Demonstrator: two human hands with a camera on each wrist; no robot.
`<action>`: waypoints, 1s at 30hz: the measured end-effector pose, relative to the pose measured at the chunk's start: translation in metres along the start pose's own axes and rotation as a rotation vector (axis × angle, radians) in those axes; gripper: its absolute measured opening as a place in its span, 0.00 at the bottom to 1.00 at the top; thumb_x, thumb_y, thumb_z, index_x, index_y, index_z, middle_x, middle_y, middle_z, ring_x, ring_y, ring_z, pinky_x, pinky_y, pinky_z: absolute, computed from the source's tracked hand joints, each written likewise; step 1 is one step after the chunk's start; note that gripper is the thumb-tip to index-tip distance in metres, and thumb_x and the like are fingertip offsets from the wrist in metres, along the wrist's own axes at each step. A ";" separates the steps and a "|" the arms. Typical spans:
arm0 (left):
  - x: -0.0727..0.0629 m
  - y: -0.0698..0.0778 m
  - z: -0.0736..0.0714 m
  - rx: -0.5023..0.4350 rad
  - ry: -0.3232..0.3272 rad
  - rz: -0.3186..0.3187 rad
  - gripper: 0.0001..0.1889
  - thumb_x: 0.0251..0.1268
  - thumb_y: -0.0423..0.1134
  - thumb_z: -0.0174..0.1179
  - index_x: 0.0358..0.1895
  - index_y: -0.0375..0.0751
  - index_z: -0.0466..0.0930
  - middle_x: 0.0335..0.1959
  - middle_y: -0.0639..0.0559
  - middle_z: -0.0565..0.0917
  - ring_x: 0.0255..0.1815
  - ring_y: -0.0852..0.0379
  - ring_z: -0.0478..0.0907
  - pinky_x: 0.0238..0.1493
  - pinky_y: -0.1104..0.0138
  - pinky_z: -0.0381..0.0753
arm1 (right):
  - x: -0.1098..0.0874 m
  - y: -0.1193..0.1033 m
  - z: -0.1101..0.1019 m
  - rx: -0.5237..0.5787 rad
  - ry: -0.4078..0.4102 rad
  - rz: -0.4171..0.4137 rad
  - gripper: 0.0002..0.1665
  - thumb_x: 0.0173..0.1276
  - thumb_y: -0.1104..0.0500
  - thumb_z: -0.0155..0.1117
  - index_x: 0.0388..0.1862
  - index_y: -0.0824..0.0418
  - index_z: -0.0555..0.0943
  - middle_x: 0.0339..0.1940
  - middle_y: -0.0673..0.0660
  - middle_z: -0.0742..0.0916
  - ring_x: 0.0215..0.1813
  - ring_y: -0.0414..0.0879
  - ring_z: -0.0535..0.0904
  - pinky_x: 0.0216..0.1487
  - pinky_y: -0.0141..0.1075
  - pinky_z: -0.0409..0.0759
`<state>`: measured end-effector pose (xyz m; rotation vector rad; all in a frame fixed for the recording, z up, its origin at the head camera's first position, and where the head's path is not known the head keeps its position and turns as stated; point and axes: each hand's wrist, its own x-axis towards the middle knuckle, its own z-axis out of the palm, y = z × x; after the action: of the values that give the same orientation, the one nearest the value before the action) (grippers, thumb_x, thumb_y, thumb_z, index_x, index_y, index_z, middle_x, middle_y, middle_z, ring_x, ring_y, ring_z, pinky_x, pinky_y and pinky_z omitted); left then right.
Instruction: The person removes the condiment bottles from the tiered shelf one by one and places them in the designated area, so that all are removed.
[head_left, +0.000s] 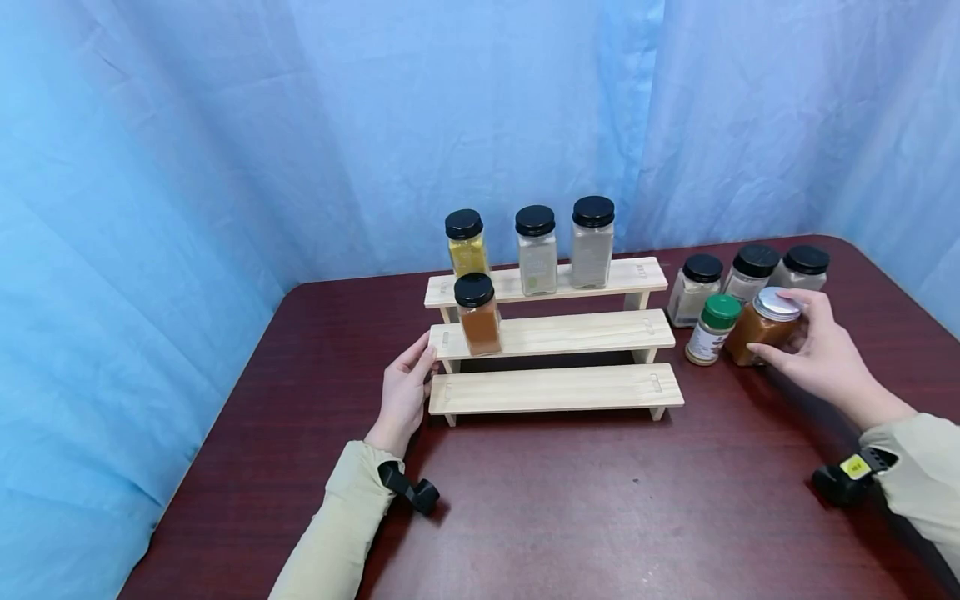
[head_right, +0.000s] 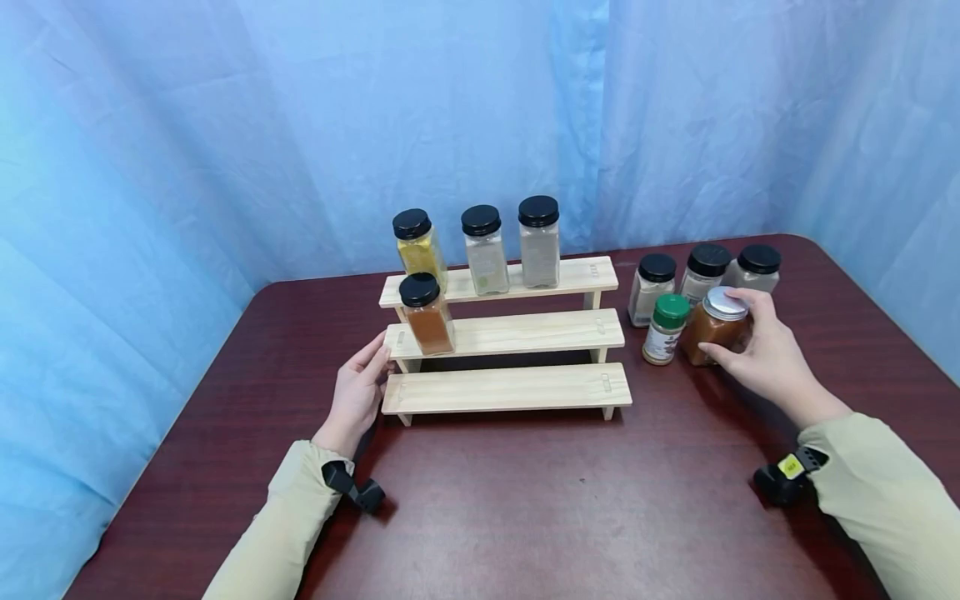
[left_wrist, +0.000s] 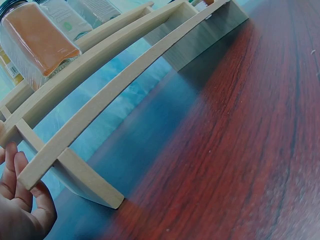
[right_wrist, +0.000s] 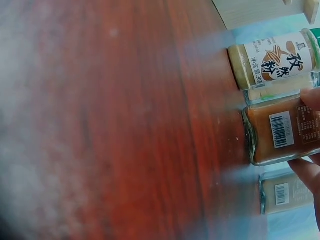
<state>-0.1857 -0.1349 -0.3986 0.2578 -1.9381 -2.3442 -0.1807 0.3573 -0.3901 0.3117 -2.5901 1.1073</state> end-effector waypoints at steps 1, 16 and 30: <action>0.000 0.000 0.000 -0.002 0.001 -0.001 0.21 0.71 0.34 0.52 0.66 0.38 0.69 0.34 0.65 0.81 0.30 0.65 0.72 0.26 0.77 0.71 | 0.000 0.001 0.000 0.001 -0.001 0.000 0.48 0.58 0.72 0.66 0.69 0.69 0.47 0.56 0.76 0.66 0.39 0.09 0.59 0.34 0.08 0.65; 0.000 0.000 0.000 0.009 0.003 0.000 0.21 0.71 0.34 0.52 0.66 0.39 0.69 0.35 0.64 0.81 0.29 0.66 0.72 0.24 0.77 0.70 | 0.003 0.001 -0.001 -0.074 -0.011 0.014 0.48 0.59 0.69 0.67 0.70 0.67 0.48 0.57 0.74 0.65 0.46 0.59 0.75 0.34 0.06 0.61; -0.001 0.001 0.000 0.006 0.001 -0.001 0.21 0.71 0.34 0.52 0.66 0.38 0.69 0.32 0.64 0.80 0.29 0.66 0.72 0.24 0.77 0.70 | 0.003 -0.003 -0.003 -0.080 -0.013 0.043 0.48 0.57 0.67 0.69 0.69 0.68 0.51 0.57 0.76 0.66 0.48 0.73 0.69 0.32 0.06 0.60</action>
<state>-0.1851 -0.1346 -0.3979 0.2601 -1.9452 -2.3389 -0.1823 0.3570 -0.3848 0.2465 -2.6555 1.0159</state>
